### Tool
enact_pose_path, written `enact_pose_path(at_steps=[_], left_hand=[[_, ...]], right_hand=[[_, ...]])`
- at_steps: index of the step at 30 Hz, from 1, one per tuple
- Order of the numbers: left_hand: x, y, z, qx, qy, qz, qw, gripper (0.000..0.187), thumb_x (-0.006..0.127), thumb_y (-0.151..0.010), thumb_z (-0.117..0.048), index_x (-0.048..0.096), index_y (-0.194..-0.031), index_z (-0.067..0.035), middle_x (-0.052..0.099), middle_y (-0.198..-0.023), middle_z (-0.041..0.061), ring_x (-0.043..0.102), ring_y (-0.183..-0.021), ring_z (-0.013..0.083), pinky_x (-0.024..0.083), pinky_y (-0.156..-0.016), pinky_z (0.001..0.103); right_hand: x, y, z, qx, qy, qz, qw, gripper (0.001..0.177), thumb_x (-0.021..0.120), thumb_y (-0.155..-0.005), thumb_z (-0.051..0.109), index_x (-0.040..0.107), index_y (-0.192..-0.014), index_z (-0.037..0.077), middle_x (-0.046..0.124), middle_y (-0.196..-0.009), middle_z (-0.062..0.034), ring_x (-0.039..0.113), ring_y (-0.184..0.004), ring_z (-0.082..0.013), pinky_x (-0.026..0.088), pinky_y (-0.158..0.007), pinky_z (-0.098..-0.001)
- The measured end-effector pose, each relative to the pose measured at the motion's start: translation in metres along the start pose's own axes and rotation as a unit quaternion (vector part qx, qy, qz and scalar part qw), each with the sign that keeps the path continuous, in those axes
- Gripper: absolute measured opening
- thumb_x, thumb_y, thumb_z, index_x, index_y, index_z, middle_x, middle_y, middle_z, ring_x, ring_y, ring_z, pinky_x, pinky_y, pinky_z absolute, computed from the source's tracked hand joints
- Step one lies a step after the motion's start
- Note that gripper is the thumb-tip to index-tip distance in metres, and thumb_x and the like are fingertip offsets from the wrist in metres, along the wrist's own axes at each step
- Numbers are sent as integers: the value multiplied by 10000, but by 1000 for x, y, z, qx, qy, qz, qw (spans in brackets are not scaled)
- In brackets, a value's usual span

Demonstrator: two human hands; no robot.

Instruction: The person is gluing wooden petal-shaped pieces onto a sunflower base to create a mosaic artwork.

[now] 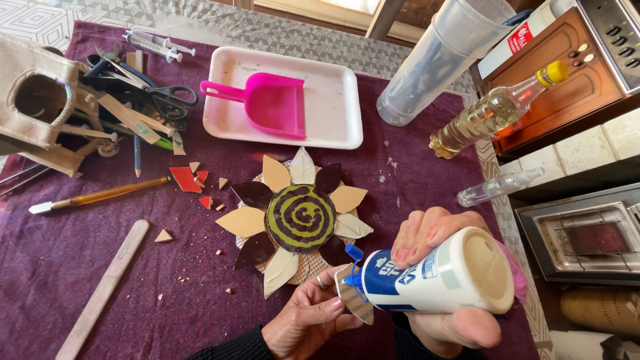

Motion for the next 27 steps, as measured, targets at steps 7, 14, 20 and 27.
enact_pose_path(at_steps=[7, 14, 20, 27], left_hand=[[-1, 0, 1, 6, -1, 5, 1000, 573, 728, -914, -93, 506, -1442, -116, 664, -1329, 72, 646, -1236, 236, 550, -1028, 454], [-1, -1, 0, 4, -4, 8, 1000, 577, 728, -916, -99, 501, -1447, -115, 668, -1324, 71, 648, -1232, 232, 550, -1025, 450], [2, 0, -1, 5, -9, 6, 1000, 580, 729, -916, -111, 498, -1449, -104, 672, -1316, 74, 664, -1216, 233, 568, -1010, 436], [0, 1, -2, 3, -6, 14, 1000, 572, 719, -930, -135, 496, -1456, -101, 676, -1306, 75, 670, -1196, 219, 583, -994, 422]], right_hand=[[-4, 1, -3, -14, -12, 2, 1000, 1032, 769, -564, 886, 496, -992, -13, 495, -722, -99, 463, -617, -196, 413, -554, -297], [-2, -1, -4, -22, -7, 2, 1000, 1021, 763, -573, 886, 491, -988, -7, 495, -726, -94, 467, -613, -191, 421, -538, -277], [-2, 2, -4, -26, -9, 9, 1000, 1027, 764, -577, 882, 495, -994, -17, 505, -723, -104, 470, -608, -195, 425, -534, -279], [-3, 4, -8, -51, -24, 9, 998, 1024, 751, -590, 886, 498, -1003, -16, 512, -738, -105, 478, -619, -194, 414, -573, -296]])
Point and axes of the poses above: each hand's wrist, its own y-axis away from the middle knuckle, its own x-axis out of the palm, z = x × y, the point moved 1 cm from there along -y, towards the middle knuckle
